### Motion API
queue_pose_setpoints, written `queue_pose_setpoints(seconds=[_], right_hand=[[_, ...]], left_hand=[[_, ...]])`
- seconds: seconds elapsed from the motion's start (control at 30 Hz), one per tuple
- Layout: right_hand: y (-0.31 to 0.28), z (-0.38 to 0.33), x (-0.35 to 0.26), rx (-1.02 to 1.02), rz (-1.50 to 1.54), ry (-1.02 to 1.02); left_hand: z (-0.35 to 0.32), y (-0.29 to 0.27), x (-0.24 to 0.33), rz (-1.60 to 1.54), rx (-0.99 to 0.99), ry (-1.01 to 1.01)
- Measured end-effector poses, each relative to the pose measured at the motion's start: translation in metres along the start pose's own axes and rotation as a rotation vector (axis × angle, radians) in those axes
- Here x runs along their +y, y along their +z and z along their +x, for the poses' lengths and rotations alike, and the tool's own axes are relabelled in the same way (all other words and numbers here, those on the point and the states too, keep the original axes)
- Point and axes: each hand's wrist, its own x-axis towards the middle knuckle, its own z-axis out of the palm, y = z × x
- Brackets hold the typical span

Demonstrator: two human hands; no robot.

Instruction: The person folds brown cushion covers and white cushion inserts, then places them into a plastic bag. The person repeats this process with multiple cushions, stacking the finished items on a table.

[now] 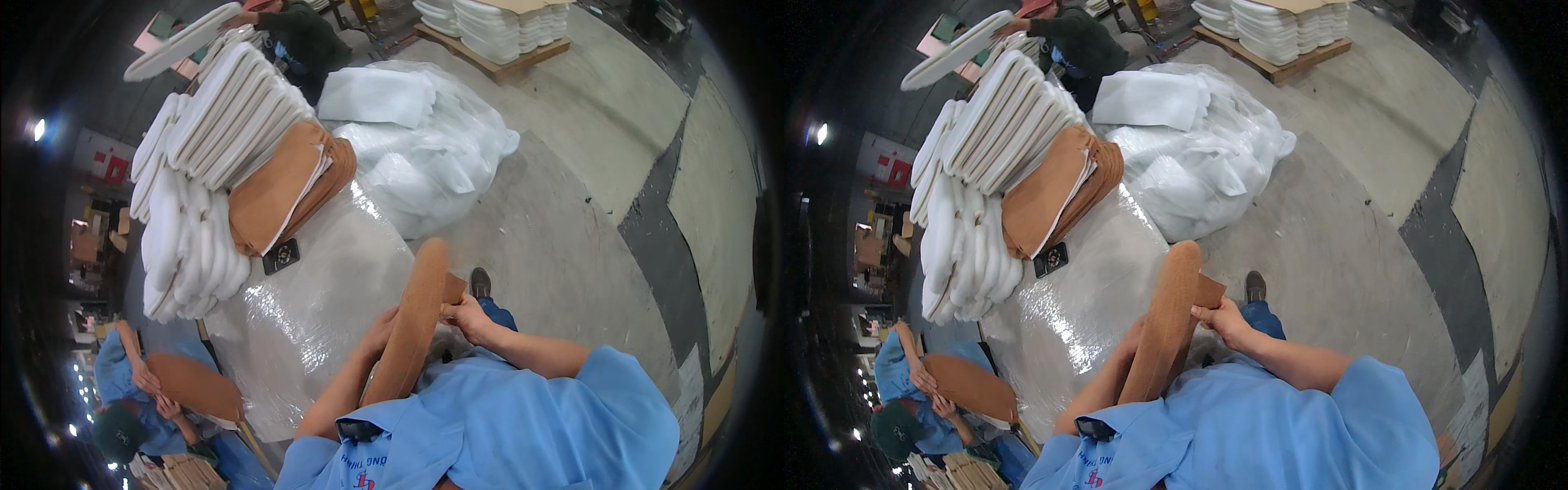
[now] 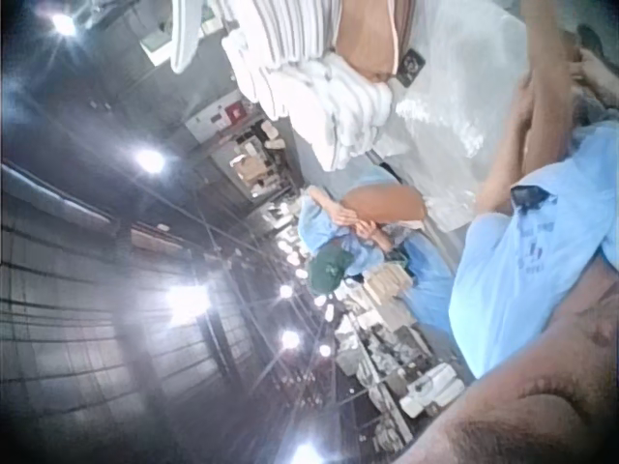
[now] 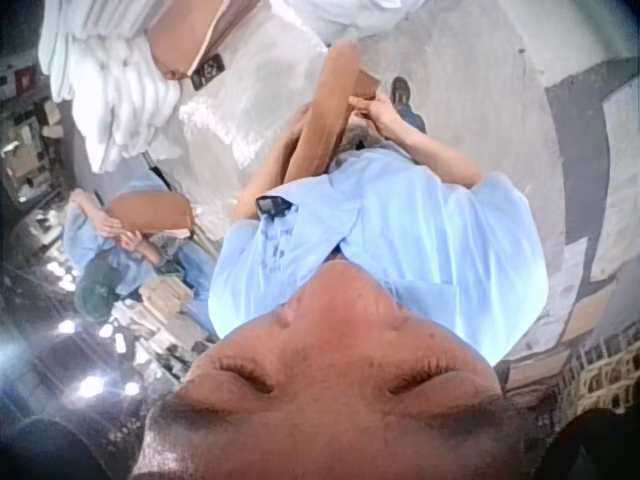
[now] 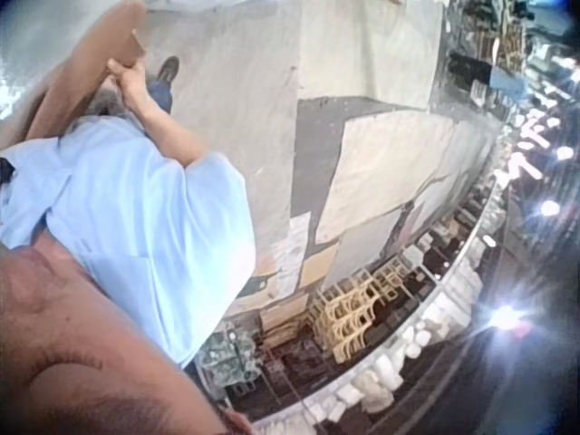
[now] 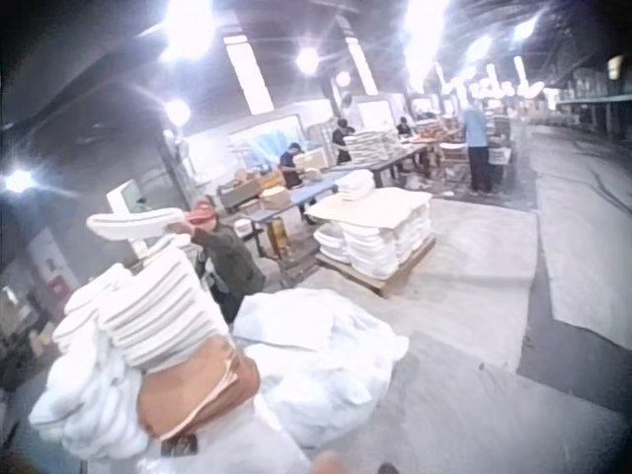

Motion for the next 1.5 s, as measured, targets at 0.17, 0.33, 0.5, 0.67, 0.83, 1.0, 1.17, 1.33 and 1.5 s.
queue_pose_setpoints(seconds=[0.17,0.33,0.5,0.67,0.83,1.0,1.17,1.33,1.5], right_hand=[[-0.006,0.005,0.004,0.095,-0.036,-0.059],[-0.023,0.014,0.001,0.201,0.136,-0.062],[-0.017,0.059,-0.002,0.323,0.393,0.144],[-0.014,0.071,-0.008,0.059,0.480,0.107],[-0.043,0.108,0.033,-0.162,0.568,0.107],[-0.052,0.108,0.033,-0.130,0.523,0.212],[-0.052,0.111,0.024,-0.118,0.482,0.248],[-0.051,0.120,0.018,-0.118,0.449,0.248],[-0.054,0.115,0.020,-0.112,0.392,0.266]], left_hand=[[0.024,0.000,-0.027,0.817,0.394,0.035],[0.051,0.007,-0.014,0.501,0.367,-0.023],[0.101,-0.005,0.002,0.370,0.396,-0.110],[0.112,0.035,0.024,0.692,0.714,-0.087],[0.123,0.040,0.007,0.680,0.848,0.099],[0.132,0.042,-0.016,0.728,0.966,0.199],[0.135,0.041,-0.009,0.756,1.005,0.205],[0.128,0.026,0.020,0.693,0.736,0.034],[0.125,0.040,0.023,0.628,0.743,0.029]])
